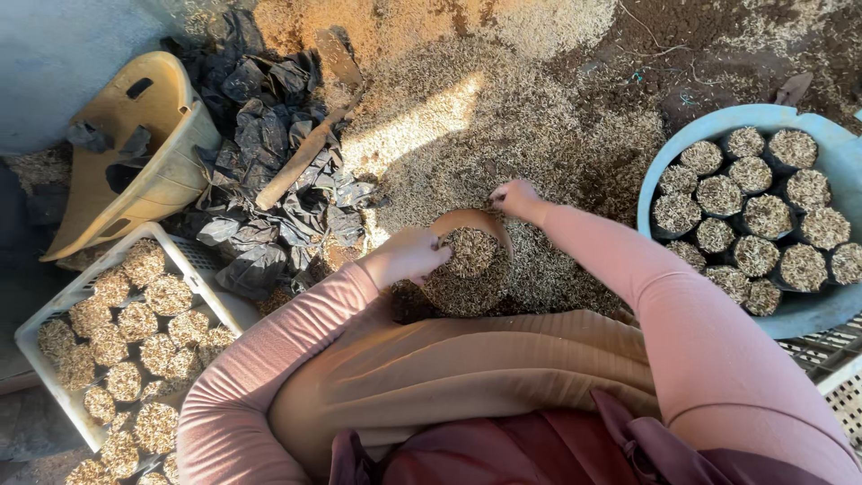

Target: The person fills small black plastic pots with a granular substrate from a large pile on the ground. They pack the material into each pot by hand and place the filled pots into a white plastic crate. The process is repeated continuously throughout the clip.

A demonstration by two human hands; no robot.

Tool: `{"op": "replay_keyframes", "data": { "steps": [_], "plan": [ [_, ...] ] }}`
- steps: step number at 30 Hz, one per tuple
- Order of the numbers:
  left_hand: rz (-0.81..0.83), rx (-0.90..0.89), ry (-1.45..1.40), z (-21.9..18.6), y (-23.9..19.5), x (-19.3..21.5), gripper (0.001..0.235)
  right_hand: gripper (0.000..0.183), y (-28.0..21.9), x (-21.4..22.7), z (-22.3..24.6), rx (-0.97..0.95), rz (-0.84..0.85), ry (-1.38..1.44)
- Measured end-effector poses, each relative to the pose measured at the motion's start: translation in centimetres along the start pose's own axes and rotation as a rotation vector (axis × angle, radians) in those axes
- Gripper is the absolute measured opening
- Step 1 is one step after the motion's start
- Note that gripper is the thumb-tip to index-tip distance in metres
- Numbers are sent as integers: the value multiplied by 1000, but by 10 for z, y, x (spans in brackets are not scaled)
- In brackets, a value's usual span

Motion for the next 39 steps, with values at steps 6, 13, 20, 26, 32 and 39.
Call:
{"op": "replay_keyframes", "data": {
  "steps": [6,13,20,26,32,39],
  "plan": [
    [0,38,-239,19,11,-13,37,29,-94,75,72,85,384,502],
    [-68,47,-385,31,29,-18,37,28,-219,98,158,455,30,85],
    [-113,-1,-517,28,29,-17,28,41,-271,62,184,1064,-409,-224],
    [-131,1,-519,22,29,-15,27,27,-240,61,173,920,-200,-216],
    [-85,41,-631,36,39,-23,28,46,-278,65,173,1066,-292,-222],
    [-80,33,-574,42,46,-27,30,28,-243,72,171,861,-90,-49]
  ]
}}
Point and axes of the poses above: each hand's wrist, its own y-axis towards the middle knuckle, its own x-axis out of the back of the hand, z = x × y, the point moved 9 cm from there along y, towards the middle knuckle, and after that the axes turned 6 degrees about -x, right-handed, at the moved point
